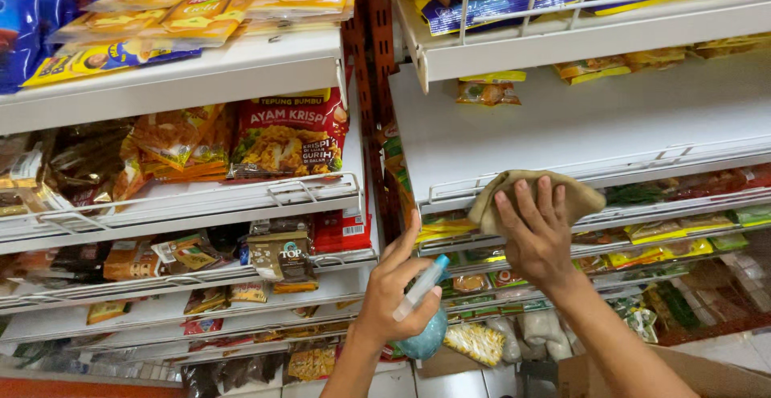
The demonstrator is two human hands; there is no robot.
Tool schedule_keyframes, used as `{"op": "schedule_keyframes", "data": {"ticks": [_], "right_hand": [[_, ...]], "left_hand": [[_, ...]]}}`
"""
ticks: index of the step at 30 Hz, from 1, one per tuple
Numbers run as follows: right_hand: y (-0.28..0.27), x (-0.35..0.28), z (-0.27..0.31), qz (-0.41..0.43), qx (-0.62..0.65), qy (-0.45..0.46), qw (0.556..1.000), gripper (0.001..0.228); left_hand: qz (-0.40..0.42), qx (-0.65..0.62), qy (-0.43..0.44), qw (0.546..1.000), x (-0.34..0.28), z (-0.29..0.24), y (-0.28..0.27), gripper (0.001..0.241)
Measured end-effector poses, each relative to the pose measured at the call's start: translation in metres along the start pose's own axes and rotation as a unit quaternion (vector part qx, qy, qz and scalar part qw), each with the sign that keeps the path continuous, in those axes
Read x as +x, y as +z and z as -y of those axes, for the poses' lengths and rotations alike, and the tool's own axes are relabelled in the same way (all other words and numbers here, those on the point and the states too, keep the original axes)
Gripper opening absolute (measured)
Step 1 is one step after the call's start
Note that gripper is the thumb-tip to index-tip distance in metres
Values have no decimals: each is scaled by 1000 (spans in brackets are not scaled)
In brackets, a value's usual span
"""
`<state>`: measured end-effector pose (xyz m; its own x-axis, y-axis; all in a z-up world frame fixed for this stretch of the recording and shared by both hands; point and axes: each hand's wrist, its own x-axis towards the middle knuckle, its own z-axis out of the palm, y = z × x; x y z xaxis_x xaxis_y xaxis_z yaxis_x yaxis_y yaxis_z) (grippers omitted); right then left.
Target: The person cleans the white shelves in a store by spraying a liquid from a blue bottle and wiping the surfaces with a cloth, moving items aside as they work.
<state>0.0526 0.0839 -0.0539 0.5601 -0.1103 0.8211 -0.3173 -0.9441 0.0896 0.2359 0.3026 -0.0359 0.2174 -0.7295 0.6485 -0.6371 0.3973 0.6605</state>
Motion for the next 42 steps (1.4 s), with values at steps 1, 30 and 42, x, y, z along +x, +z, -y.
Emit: {"op": "schedule_keyframes", "data": {"ticks": [1,30,42], "right_hand": [[9,3,13,-15,11,10,1000,57],[6,-2,0,24,6,-58,998,57],[-27,-30,-61,-128,55,183,973,63]], "left_hand": [[-1,-1,1,1000,-1,0,-1,28],[-54,124,63,989,37,-23,61,33],[21,124,85,988,71,-25,118,34]]}}
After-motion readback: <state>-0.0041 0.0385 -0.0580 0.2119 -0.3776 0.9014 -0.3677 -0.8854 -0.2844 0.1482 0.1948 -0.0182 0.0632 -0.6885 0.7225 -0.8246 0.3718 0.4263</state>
